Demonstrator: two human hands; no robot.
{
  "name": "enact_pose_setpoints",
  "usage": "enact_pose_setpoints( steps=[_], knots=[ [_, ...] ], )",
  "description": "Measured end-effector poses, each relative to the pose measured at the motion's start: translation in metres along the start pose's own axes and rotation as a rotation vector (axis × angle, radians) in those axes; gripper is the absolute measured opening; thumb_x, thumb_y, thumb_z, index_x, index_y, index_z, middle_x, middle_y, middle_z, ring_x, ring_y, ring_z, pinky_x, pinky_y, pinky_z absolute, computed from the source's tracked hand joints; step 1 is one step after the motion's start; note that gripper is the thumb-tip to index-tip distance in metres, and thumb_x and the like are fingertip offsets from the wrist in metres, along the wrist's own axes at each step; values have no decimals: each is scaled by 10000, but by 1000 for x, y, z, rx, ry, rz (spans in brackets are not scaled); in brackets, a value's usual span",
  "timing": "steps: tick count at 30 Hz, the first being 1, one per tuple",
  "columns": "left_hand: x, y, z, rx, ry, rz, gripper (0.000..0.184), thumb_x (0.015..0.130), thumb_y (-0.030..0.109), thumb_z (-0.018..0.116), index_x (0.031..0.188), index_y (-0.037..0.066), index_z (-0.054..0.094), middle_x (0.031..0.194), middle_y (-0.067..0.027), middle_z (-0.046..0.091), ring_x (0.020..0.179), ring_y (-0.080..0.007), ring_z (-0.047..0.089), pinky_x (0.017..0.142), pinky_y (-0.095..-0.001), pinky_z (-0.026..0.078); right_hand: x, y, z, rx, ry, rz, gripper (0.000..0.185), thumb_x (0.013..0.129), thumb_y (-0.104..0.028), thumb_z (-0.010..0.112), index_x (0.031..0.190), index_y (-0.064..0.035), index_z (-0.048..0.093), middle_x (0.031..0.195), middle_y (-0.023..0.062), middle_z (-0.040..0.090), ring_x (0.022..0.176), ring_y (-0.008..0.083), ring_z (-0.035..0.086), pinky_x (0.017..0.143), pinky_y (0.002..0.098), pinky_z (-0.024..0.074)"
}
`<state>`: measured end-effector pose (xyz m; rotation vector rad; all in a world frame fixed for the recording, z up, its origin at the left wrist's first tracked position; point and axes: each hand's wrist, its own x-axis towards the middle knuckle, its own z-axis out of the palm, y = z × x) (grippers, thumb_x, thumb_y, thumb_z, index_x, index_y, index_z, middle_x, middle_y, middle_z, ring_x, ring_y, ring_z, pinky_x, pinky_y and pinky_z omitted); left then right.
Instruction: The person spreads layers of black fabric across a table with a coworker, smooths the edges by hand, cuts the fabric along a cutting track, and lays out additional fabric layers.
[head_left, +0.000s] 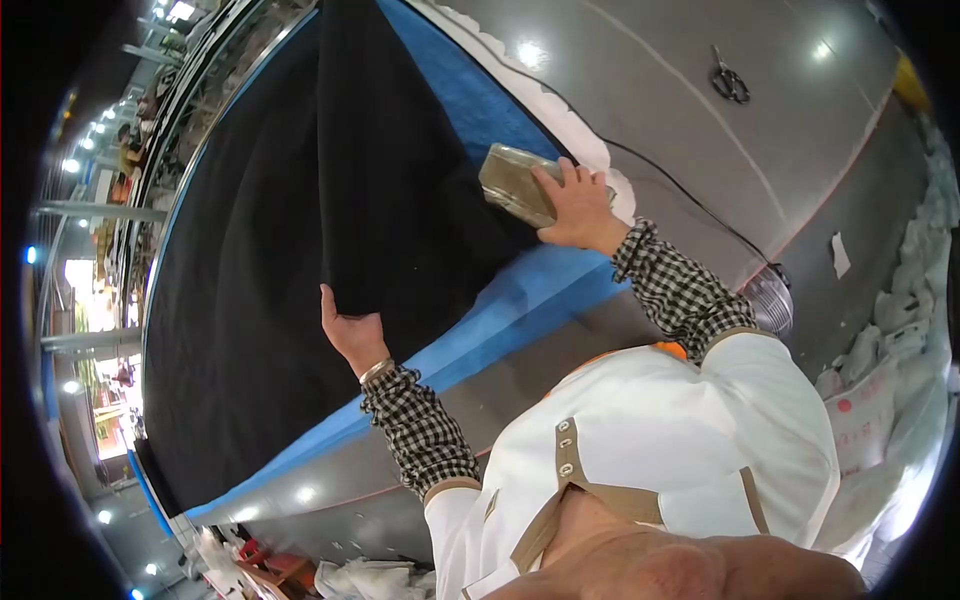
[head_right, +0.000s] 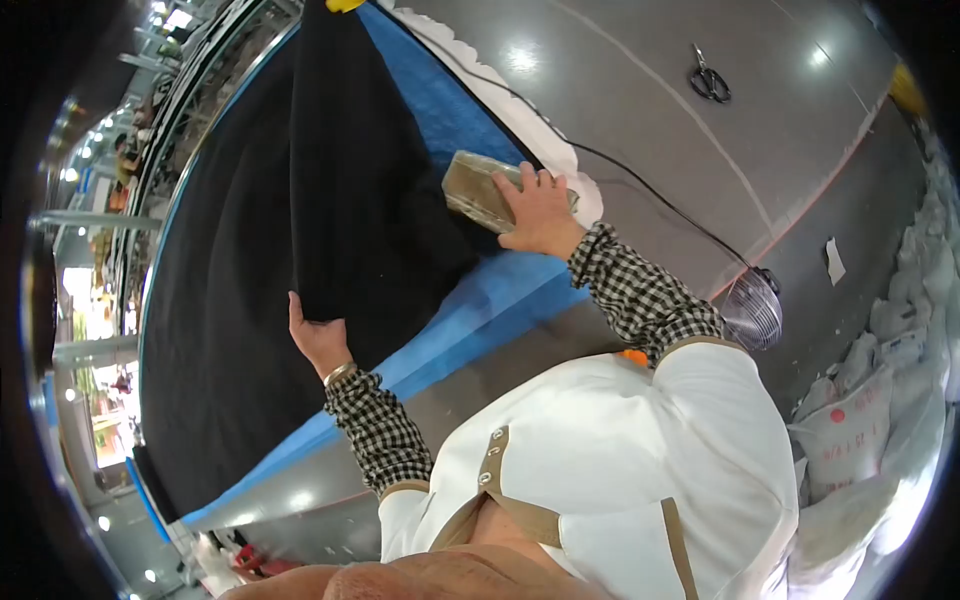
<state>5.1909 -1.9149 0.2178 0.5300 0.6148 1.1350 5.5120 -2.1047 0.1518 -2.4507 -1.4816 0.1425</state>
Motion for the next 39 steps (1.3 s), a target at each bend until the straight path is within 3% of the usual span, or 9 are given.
enact_pose_setpoints(
  steps=[11,14,18,19,20,23,26,31,39],
  knots=[
    [-3,-10,-12,-211,-26,-227,323,936,32,594,1245,-64,592,1240,-152,646,1155,-311,610,1058,-424,466,-68,54,5,-64,52,356,1023,665,-538,743,1529,-194,315,1396,273,433,1243,451,445,1032,572,325],
    [-11,-13,-29,1521,-73,703,504,739,-181,544,1221,-56,620,1221,-208,654,1198,-314,603,1082,-343,432,-75,52,-15,-186,126,283,1003,714,-546,746,1543,-209,291,1363,235,491,1225,419,502,990,536,407],
    [-20,-6,-5,1271,-167,743,443,765,-133,555,1168,7,673,1077,-196,701,1022,-345,648,937,-382,489,-76,54,0,-402,196,190,862,784,-503,738,1486,-129,406,1380,213,507,1179,372,562,984,475,445],
    [-18,-15,8,846,-119,326,286,808,0,629,1090,-29,665,1002,-163,700,933,-268,649,840,-341,495,-73,63,15,-524,350,39,813,828,-491,714,1474,-95,417,1373,200,520,1148,344,589,963,438,469],
    [-14,-25,21,361,77,14,259,851,132,704,1012,-65,657,928,-130,698,843,-191,651,742,-300,501,-56,46,19,-103,277,2,790,859,-486,690,1474,-80,407,1362,186,528,1133,316,598,944,410,479],
    [-28,-65,47,713,-105,114,316,829,250,758,891,-24,614,806,-19,627,699,-125,584,588,-301,471,-42,-28,1,987,-40,-6,720,938,-448,634,1477,-43,382,1332,153,547,1105,245,614,893,338,499],
    [-54,-96,60,1053,-473,407,157,832,93,655,929,-10,589,837,-246,626,764,-365,641,643,-424,490,-34,-98,-16,1770,-311,69,635,990,-303,609,1500,-41,336,1285,141,558,1066,192,616,849,289,502],
    [-74,-150,29,1239,-566,775,70,767,33,620,828,-1,626,796,-194,629,781,-390,612,688,-468,480,0,-103,27,1461,-193,33,222,995,-180,558,1163,-37,583,963,65,635,828,139,613,725,272,516],
    [-118,-141,-70,1054,-255,-268,255,913,259,670,924,5,691,776,-16,634,729,-102,536,669,-307,473,20,-73,31,1387,-105,130,136,967,-117,563,1035,-43,654,840,41,641,681,100,583,576,227,446]
  ],
)
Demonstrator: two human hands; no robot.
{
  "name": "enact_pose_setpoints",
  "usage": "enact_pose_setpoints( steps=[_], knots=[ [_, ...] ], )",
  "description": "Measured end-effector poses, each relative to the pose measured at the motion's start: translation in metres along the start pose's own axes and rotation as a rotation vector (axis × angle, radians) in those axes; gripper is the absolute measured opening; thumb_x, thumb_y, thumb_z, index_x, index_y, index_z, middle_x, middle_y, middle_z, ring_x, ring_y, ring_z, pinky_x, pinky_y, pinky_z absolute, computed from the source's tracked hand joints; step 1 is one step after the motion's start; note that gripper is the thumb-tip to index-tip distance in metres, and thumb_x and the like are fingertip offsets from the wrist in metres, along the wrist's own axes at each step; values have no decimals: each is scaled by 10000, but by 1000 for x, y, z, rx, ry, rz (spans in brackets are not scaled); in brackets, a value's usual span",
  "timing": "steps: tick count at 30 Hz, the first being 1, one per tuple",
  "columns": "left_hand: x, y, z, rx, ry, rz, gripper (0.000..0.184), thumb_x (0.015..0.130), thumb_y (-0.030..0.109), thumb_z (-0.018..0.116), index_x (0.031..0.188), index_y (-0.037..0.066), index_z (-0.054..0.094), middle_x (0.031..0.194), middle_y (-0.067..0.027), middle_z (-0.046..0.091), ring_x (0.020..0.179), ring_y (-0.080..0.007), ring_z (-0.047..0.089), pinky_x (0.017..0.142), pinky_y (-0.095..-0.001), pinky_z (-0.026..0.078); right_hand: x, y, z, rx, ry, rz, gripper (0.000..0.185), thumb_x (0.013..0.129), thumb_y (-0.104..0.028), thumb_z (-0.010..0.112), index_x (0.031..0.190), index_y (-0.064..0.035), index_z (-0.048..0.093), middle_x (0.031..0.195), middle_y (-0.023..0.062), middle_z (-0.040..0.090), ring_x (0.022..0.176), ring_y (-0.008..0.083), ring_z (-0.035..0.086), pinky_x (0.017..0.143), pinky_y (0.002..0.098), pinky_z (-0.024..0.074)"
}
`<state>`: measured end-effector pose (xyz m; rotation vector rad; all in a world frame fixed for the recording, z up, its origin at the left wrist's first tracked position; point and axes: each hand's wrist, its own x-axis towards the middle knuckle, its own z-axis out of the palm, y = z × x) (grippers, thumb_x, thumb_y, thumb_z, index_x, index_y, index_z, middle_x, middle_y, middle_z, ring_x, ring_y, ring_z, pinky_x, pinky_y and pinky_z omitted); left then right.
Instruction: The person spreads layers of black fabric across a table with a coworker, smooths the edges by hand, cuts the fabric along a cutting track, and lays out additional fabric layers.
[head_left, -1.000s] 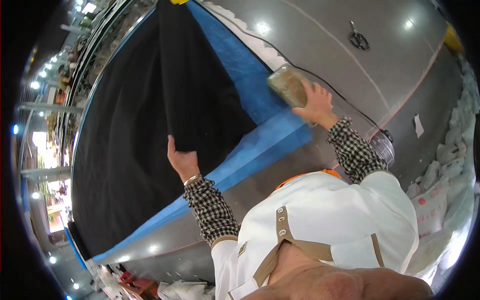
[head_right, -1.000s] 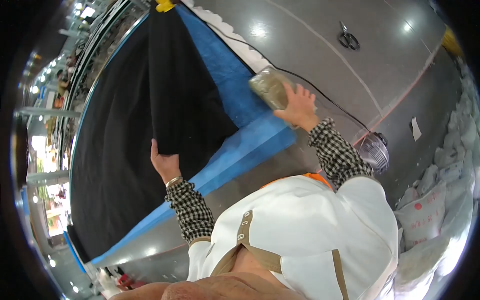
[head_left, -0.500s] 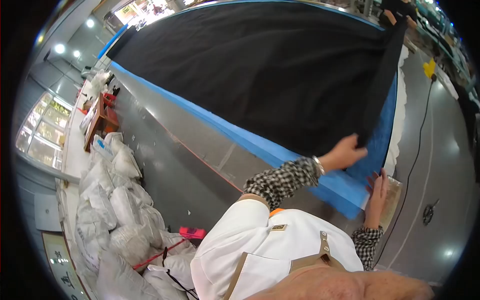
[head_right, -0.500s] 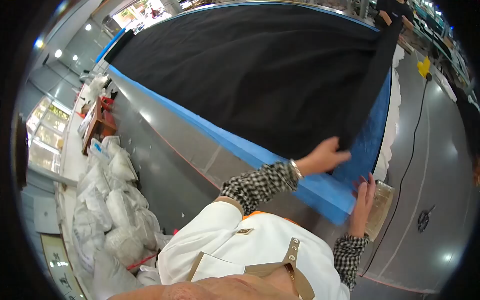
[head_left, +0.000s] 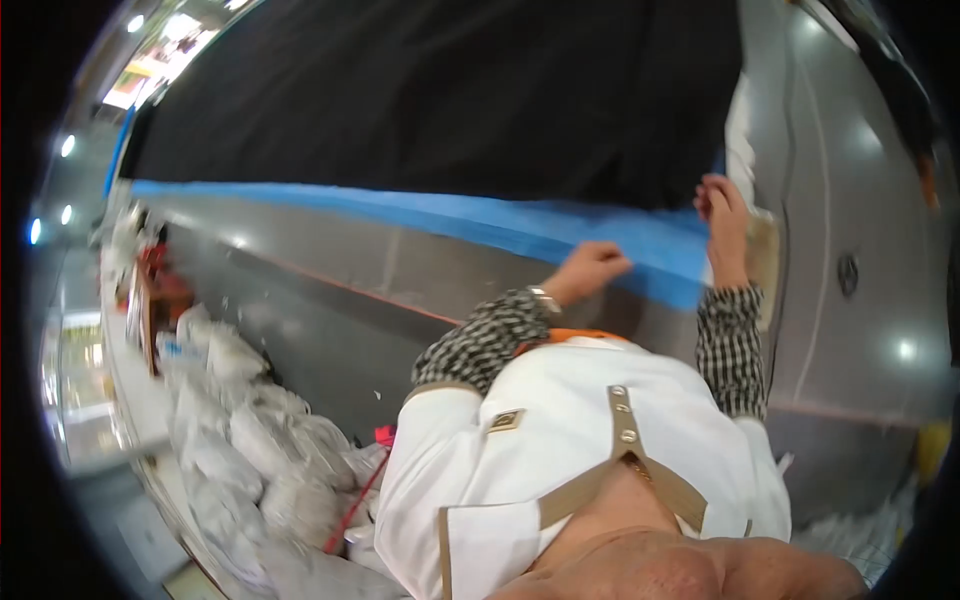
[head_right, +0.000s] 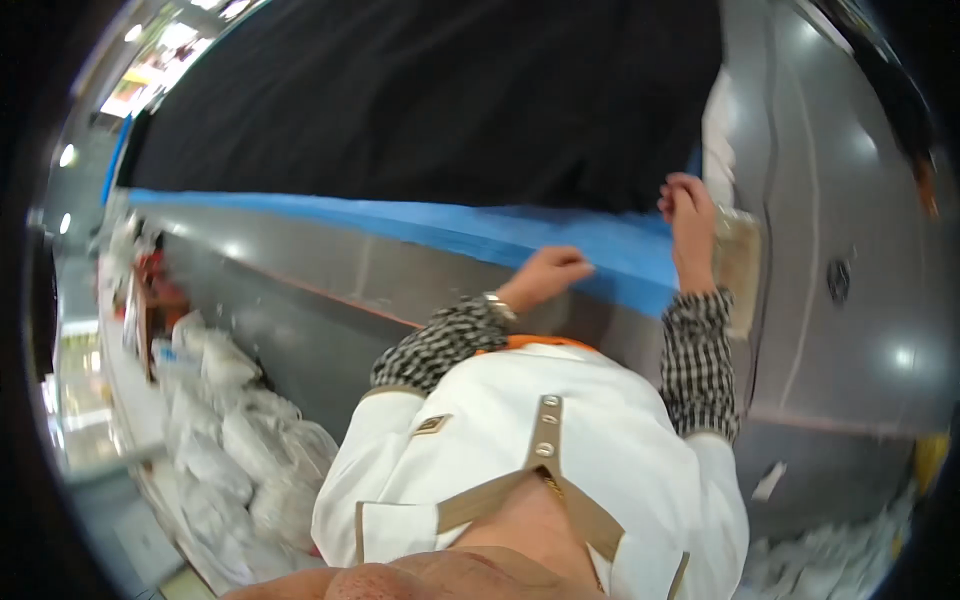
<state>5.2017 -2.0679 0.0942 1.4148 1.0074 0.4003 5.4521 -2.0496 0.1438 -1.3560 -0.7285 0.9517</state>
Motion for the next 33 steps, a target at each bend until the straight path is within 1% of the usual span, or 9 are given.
enact_pose_setpoints(
  steps=[3,8,13,17,21,24,25,29,33],
  knots=[
    [-15,-23,-20,-319,147,-228,232,938,254,658,989,28,665,717,33,529,627,-54,456,567,-225,383,7,14,-15,-210,91,12,182,959,-159,580,1087,-45,642,857,41,646,692,102,598,603,241,467],
    [-28,-53,-52,-677,456,-136,237,957,244,646,1074,40,619,745,25,538,597,-41,473,519,-192,377,26,67,-43,-522,208,-85,319,902,-256,662,1128,-34,627,921,76,654,798,163,624,742,297,505],
    [-45,-43,-81,-845,510,-95,271,971,242,627,1105,8,596,801,-15,587,594,-31,477,516,-184,391,16,41,-42,-920,223,-252,548,821,-276,734,1279,-50,537,1238,203,539,1146,368,543,925,448,491],
    [-49,-35,-92,-844,532,-79,279,979,243,616,1129,10,591,889,-68,629,591,-39,485,506,-188,399,19,41,-23,-1117,74,-560,642,821,-199,710,1401,-157,439,1245,184,494,1038,393,591,885,468,517],
    [-39,-34,-93,-855,507,-96,301,971,265,626,1142,20,588,956,-106,641,597,-48,492,495,-189,393,43,41,-17,-1222,96,-284,603,842,-146,653,1406,-170,443,1222,197,522,1039,417,600,871,498,519],
    [-37,-30,-94,-853,501,-83,313,966,281,632,1139,25,586,971,-115,645,599,-51,490,491,-190,388,64,53,-32,-1206,123,-296,581,855,-143,612,1410,-177,446,1173,203,548,1012,422,608,868,504,517],
    [-36,-33,-96,-858,507,-84,316,964,286,633,1137,26,586,973,-116,646,599,-52,489,491,-191,387,70,63,-31,-1179,229,-403,439,850,-133,566,1288,-154,547,1126,195,585,903,409,642,777,512,535],
    [-36,-38,-101,-855,463,-85,391,961,329,638,1183,21,544,1029,-118,634,641,-71,482,555,-213,401,76,81,-50,-1231,178,-438,220,877,-175,544,1063,-156,660,1039,147,636,924,386,646,775,510,529],
    [-29,-35,-103,-906,395,-104,385,977,311,619,1192,4,532,1059,-143,644,640,-73,485,565,-229,417,67,75,-58,-1142,316,-429,202,931,-205,530,1057,-158,681,856,141,695,832,369,672,738,483,526]
  ],
)
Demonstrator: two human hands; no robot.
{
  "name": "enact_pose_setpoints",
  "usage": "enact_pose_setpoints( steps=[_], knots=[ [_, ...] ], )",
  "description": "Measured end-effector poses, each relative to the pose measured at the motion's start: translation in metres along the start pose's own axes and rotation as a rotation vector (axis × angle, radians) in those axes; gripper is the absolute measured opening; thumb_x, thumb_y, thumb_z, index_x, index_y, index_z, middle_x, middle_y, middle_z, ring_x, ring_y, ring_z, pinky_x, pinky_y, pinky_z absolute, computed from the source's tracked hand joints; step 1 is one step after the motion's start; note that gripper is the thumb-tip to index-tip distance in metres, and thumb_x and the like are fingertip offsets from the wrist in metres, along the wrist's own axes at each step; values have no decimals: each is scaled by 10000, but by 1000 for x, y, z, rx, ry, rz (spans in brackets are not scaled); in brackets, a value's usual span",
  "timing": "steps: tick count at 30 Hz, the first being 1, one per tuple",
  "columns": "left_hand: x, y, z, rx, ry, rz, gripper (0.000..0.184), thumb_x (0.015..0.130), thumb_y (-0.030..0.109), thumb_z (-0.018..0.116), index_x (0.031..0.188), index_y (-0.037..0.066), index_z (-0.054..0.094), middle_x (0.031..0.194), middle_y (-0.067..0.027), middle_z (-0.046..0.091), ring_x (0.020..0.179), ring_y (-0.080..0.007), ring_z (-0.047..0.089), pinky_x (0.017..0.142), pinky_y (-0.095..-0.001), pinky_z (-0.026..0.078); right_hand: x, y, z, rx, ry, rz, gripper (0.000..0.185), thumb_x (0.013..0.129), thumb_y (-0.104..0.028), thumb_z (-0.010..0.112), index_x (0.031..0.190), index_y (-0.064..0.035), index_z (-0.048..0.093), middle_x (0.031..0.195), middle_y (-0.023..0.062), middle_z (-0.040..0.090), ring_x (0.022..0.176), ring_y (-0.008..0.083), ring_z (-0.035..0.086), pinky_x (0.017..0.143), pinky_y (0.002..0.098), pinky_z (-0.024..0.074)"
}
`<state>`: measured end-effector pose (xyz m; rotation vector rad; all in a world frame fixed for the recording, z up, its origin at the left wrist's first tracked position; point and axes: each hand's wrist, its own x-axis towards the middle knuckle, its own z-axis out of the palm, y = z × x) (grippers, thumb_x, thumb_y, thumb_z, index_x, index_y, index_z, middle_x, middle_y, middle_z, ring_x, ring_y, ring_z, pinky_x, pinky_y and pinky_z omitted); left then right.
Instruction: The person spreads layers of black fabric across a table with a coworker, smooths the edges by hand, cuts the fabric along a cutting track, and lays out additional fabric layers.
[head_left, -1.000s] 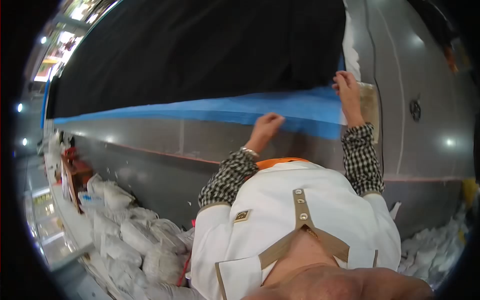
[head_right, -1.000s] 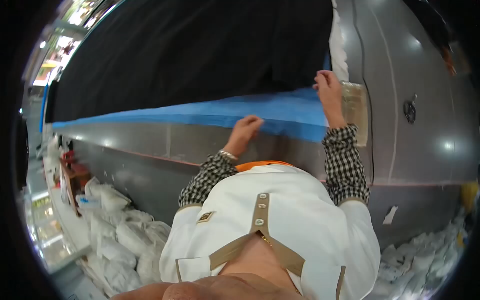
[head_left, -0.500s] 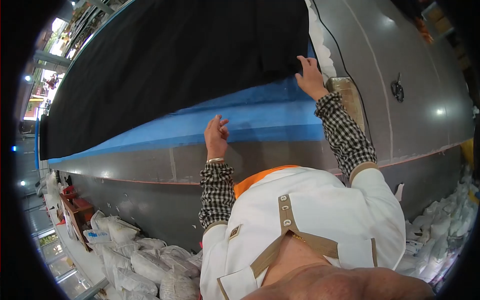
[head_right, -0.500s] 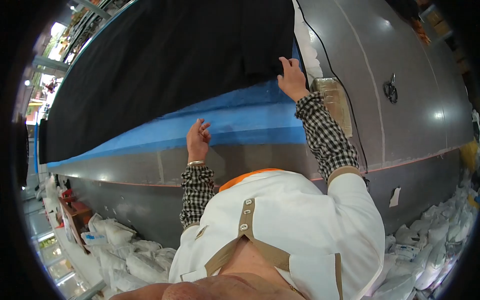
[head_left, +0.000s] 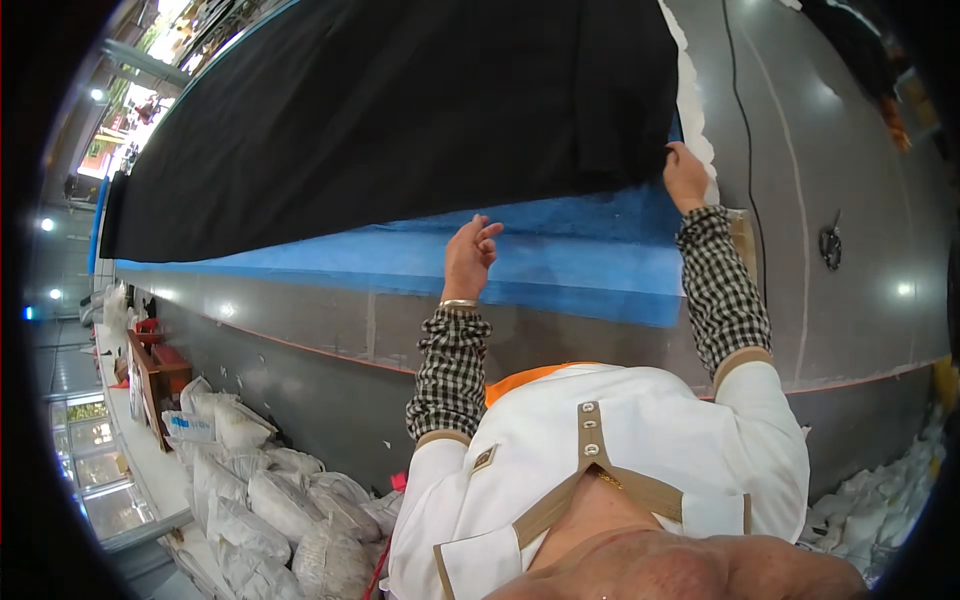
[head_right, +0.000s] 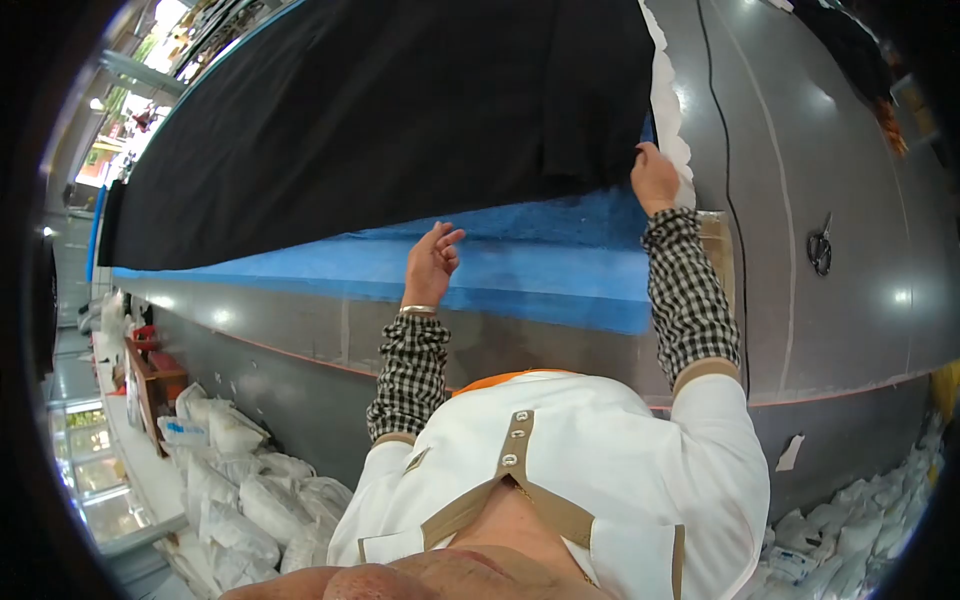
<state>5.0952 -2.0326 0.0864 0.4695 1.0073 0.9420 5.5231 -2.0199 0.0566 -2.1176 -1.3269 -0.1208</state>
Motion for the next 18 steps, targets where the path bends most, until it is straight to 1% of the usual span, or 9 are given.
enact_pose_setpoints(
  steps=[2,5,6,9,10,13,14,16,18],
  knots=[
    [1,-1,6,1,-17,-25,370,969,307,619,1159,0,537,1076,-160,664,621,-59,492,540,-209,411,-2,5,-6,-2,104,-49,206,953,-181,524,1083,-125,672,795,131,693,774,318,694,684,441,534],
    [12,-5,9,-21,-79,-82,436,977,340,618,1190,-27,521,1092,-177,663,626,-72,498,535,-216,415,-1,-22,-45,664,-23,308,199,976,-120,504,1102,-59,647,781,96,670,742,184,687,629,337,517],
    [16,-6,8,-25,-126,-95,531,989,381,599,1234,-78,490,1109,-202,659,686,-104,567,555,-222,454,4,-21,-49,878,7,291,192,992,-73,481,1114,-19,619,795,66,649,729,97,631,630,256,481],
    [4,-8,21,-90,-223,-177,628,991,415,585,1286,-122,445,1133,-234,649,792,-169,642,600,-222,495,9,-48,-105,1184,144,134,200,1000,-65,467,1131,-19,612,831,64,661,704,110,606,648,255,481],
    [1,-14,18,-43,-273,-191,764,980,501,565,1338,-152,395,1186,-269,622,903,-236,675,633,-227,520,3,-67,-130,1182,199,158,204,1008,-58,463,1150,-12,602,847,56,664,688,107,587,648,247,479],
    [-10,-19,24,-33,-317,-270,895,959,594,536,1383,-170,346,1234,-294,589,951,-270,675,630,-232,524,-4,-87,-172,1196,314,95,205,1011,-65,474,1166,-15,598,856,57,662,702,107,592,664,240,482],
    [-9,-21,24,-11,-326,-278,986,938,668,498,1404,-180,313,1264,-303,568,993,-293,673,636,-245,530,-6,-90,-182,1182,336,33,206,1011,-66,480,1170,-15,599,861,57,659,708,109,593,670,240,485],
    [-8,-25,23,-9,-312,-293,1002,930,696,478,1380,-189,343,1259,-315,566,1004,-305,674,646,-250,530,-15,-94,-199,1149,373,-86,207,1010,-69,490,1178,-16,599,872,55,652,719,112,594,683,241,489],
    [-5,-33,17,23,-332,-339,1026,924,723,443,1362,-200,355,1258,-331,559,1022,-327,669,653,-260,539,-28,-99,-205,1185,391,-98,205,1010,-67,495,1173,-16,608,882,51,645,731,112,595,697,245,495]
  ],
)
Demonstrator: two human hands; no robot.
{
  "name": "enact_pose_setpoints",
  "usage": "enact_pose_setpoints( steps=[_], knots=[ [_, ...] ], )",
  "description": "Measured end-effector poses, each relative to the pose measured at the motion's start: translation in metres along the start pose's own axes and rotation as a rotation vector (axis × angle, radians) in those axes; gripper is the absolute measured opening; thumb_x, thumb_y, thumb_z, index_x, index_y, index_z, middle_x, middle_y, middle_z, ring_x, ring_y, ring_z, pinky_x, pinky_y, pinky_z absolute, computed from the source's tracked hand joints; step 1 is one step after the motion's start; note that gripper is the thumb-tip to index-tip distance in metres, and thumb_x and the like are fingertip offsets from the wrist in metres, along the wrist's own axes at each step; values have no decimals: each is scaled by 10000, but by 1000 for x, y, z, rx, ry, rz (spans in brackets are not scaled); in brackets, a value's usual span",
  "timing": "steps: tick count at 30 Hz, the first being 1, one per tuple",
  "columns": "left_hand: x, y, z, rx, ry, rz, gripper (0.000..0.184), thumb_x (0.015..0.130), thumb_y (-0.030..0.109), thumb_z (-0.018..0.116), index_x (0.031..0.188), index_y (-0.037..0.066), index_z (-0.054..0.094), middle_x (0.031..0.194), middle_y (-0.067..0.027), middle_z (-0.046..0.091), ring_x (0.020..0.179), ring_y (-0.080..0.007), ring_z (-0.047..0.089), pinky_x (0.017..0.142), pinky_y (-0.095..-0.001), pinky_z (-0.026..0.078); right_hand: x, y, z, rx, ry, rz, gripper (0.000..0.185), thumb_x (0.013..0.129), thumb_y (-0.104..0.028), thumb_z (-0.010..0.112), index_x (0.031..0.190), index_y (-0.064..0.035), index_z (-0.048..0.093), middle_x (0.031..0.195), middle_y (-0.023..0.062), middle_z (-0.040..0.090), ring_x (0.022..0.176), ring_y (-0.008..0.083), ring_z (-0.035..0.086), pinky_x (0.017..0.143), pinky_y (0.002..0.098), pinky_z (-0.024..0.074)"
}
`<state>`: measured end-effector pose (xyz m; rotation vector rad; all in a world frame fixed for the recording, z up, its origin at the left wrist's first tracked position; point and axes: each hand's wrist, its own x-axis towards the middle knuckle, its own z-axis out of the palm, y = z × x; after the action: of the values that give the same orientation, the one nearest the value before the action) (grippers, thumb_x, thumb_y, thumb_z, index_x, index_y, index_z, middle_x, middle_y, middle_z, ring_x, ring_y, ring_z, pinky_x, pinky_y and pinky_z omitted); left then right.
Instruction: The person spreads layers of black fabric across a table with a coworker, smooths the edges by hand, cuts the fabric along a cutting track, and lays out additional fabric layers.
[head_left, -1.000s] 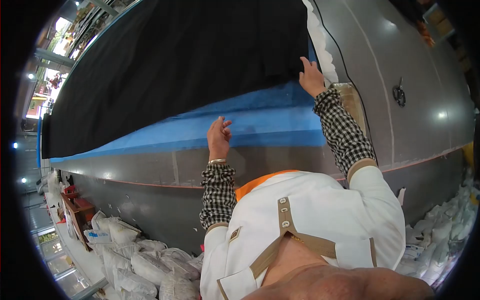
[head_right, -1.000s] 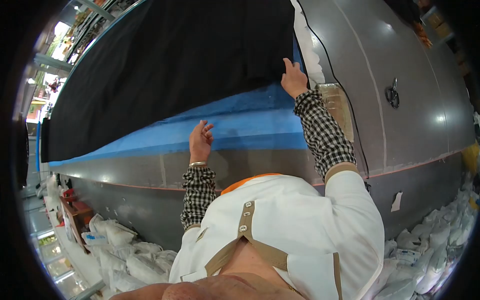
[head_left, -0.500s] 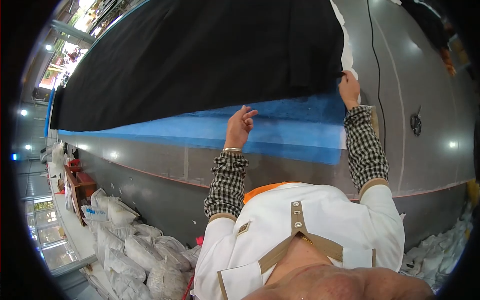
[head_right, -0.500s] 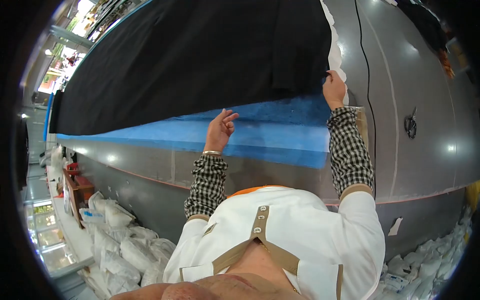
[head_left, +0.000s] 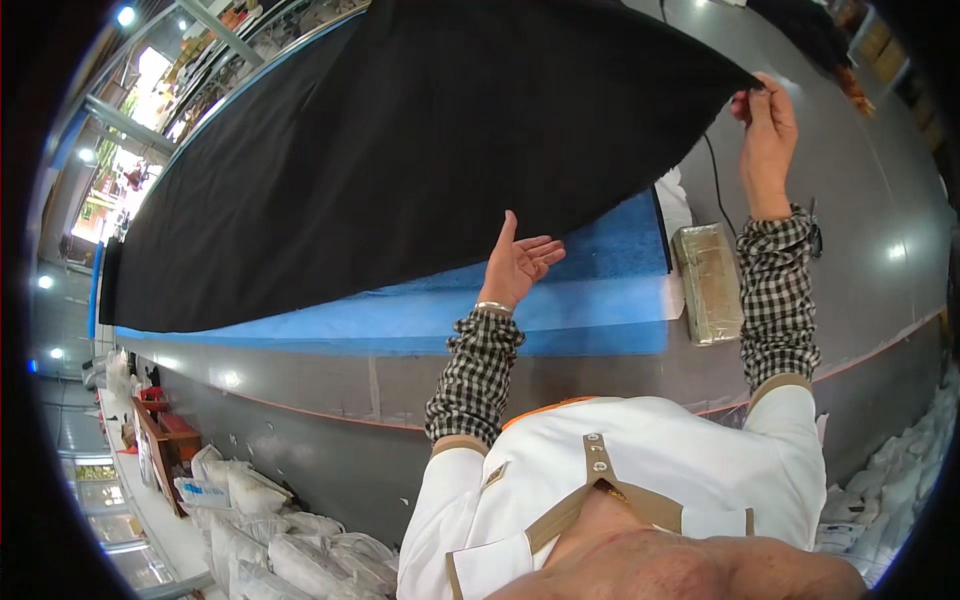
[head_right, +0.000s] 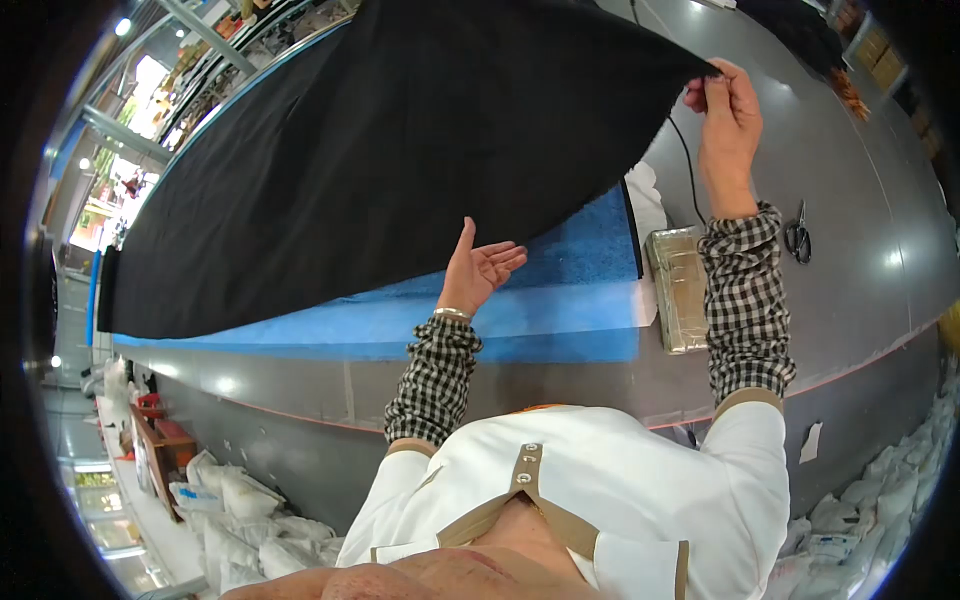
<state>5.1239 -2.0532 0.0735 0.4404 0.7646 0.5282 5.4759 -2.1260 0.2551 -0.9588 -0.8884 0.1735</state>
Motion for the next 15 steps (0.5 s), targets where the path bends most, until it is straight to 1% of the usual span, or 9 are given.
enact_pose_setpoints(
  steps=[5,6,8,9,10,12,13,14,15],
  knots=[
    [8,-28,-15,42,-201,-136,1063,907,780,372,1280,-215,400,1234,-340,564,988,-336,648,655,-265,535,5,-24,9,56,13,-184,216,1011,-63,492,1174,-9,622,897,33,629,752,106,597,715,250,504],
    [12,-27,-22,-52,-195,-42,1035,905,775,390,1266,-194,420,1217,-327,571,960,-323,632,659,-267,530,11,-7,-5,127,-10,-155,232,1011,-62,524,1222,-29,616,956,13,641,808,101,589,786,244,497],
    [9,-13,-27,-245,-180,139,978,899,765,427,1238,-152,462,1183,-301,586,902,-297,602,667,-270,521,0,-26,14,70,5,-201,191,1015,-93,515,1169,-55,621,880,-15,609,746,80,557,697,224,461],
    [10,-2,-28,-375,-84,271,897,900,717,492,1242,-112,478,1145,-272,593,876,-282,574,671,-278,517,-5,-31,19,40,12,-219,174,1017,-109,510,1142,-69,624,843,-29,593,715,70,541,653,214,442],
    [15,13,-31,-502,14,403,820,901,670,556,1246,-71,494,1108,-243,599,850,-268,547,675,-287,514,-6,-23,8,65,-8,-200,189,1017,-94,510,1163,-53,623,879,-14,608,742,80,555,695,223,458],
    [83,36,-120,-571,38,445,610,928,495,638,1255,-5,517,1067,-191,600,882,-264,547,675,-299,512,-3,4,-22,123,-56,-169,222,1017,-64,510,1206,-22,620,953,17,637,797,100,581,781,241,488],
    [110,46,-153,-505,122,426,398,973,342,611,1164,-1,549,1017,-145,597,824,-243,543,658,-300,510,-10,26,-30,-17,-55,-190,215,1015,-61,503,1189,-17,623,930,18,635,783,98,584,758,242,491],
    [122,60,-179,-479,272,377,253,999,258,566,1050,11,576,948,-114,604,791,-227,551,639,-301,510,-22,32,-36,-157,-54,-215,210,1013,-58,496,1172,-12,626,906,19,632,769,97,587,736,242,494],
    [115,74,-180,-419,289,467,182,980,240,594,941,62,601,866,-57,614,707,-177,521,630,-297,491,-35,34,-43,-299,-53,-241,206,1011,-55,490,1155,-7,629,883,19,629,755,96,590,714,243,497]
  ],
)
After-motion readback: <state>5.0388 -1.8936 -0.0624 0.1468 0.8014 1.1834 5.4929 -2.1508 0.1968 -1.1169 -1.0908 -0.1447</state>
